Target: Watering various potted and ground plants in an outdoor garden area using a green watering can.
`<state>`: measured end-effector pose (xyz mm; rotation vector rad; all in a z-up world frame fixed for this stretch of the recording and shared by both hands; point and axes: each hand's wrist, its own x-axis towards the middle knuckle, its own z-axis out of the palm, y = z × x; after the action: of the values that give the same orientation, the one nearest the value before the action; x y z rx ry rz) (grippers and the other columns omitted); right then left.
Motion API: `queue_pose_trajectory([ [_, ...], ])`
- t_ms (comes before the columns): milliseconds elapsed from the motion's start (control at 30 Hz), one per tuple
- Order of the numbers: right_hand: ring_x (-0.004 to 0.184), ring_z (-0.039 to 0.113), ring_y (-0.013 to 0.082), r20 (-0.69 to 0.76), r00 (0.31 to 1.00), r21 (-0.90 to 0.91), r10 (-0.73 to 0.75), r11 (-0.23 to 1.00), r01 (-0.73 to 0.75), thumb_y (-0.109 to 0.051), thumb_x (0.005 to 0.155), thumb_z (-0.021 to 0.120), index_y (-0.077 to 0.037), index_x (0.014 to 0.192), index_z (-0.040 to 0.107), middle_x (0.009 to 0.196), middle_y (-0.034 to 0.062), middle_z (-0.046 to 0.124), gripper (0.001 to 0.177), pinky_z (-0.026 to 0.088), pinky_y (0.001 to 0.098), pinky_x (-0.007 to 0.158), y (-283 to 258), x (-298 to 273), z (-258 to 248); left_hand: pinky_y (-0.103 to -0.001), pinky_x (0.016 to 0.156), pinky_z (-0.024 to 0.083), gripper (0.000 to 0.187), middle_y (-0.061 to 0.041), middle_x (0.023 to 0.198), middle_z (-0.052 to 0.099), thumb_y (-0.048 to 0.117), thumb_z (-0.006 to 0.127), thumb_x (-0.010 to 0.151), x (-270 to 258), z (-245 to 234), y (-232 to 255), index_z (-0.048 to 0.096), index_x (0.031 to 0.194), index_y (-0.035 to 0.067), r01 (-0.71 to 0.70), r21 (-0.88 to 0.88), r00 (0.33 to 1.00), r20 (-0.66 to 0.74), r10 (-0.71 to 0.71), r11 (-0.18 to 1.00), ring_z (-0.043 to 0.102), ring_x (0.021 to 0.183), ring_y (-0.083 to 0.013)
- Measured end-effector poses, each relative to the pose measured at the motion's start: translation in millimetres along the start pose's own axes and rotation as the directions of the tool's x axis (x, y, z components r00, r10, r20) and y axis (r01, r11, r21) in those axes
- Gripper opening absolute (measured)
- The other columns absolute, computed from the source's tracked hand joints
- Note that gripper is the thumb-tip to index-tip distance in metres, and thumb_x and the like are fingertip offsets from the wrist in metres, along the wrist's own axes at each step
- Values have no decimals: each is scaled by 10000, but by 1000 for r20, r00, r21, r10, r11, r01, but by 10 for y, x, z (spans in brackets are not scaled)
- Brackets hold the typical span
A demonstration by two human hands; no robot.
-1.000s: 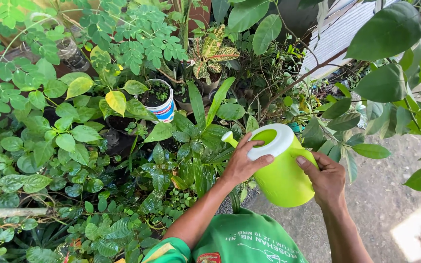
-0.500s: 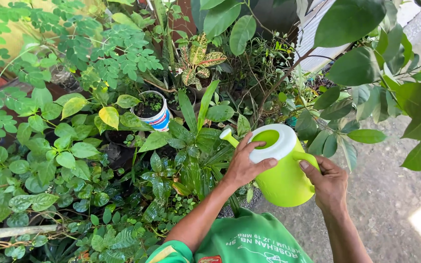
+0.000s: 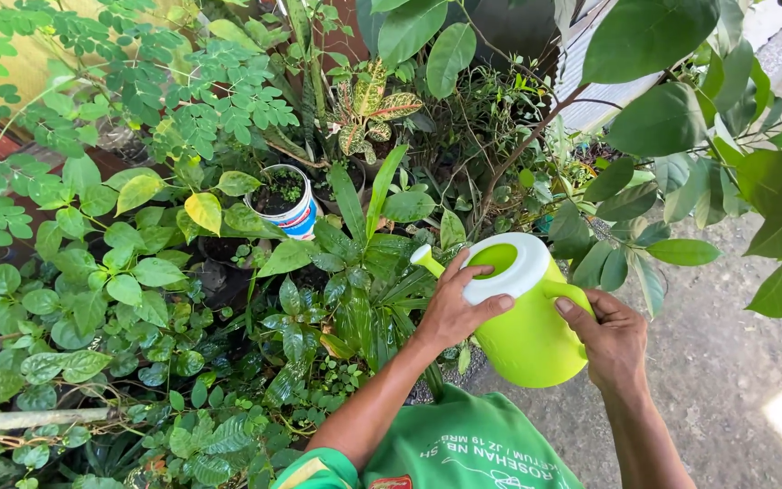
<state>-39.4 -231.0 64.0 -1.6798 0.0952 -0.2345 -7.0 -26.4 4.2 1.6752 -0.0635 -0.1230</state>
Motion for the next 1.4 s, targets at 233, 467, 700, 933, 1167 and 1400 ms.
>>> queue_pose_trajectory([
  [233,524,427,19,40,999,-56,10,998,-8,-122,828,870,-54,1016,774,549,9,580,222,413,162,534,-6,102,160,-654,1230,188,870,-300,1650,224,673,785,757,8,-156,-66,611,1372,84,-15,-35,999,-32,14,999,233,1495,-559],
  [467,543,423,27,84,996,-113,24,993,-14,-159,830,883,-74,1000,779,556,27,567,217,423,185,522,-141,200,484,-645,1231,194,861,-300,1643,233,672,783,767,37,-405,-159,610,1381,93,-10,-107,997,-71,3,994,247,1494,-550],
  [700,536,438,41,100,995,-168,22,986,-5,-188,834,887,-95,987,788,544,44,559,205,455,205,508,-96,299,680,-676,1221,181,869,-344,1624,218,647,776,786,0,-641,-48,587,1392,53,-3,-168,996,-89,-12,986,236,1482,-582],
  [933,543,455,44,58,998,-144,25,989,-16,-182,832,890,-80,1000,783,542,42,554,223,474,207,526,-108,236,696,-663,1220,194,842,-321,1636,235,638,795,774,90,-629,-160,614,1371,73,-26,-126,997,-80,16,992,254,1478,-576],
  [1167,512,411,23,15,1000,-85,20,996,-18,-159,848,862,-66,1019,768,532,22,545,216,410,164,514,-8,173,452,-639,1228,206,848,-299,1644,245,666,813,736,162,-398,-161,647,1325,79,-15,-89,999,-46,11,996,232,1503,-549],
  [1400,513,394,13,-24,1000,-34,14,999,-15,-143,863,835,-67,1020,756,533,9,521,192,367,154,514,192,110,104,-631,1226,219,761,-306,1638,261,633,817,739,125,-113,-37,672,1204,48,-40,19,999,-34,41,999,248,1499,-548],
])
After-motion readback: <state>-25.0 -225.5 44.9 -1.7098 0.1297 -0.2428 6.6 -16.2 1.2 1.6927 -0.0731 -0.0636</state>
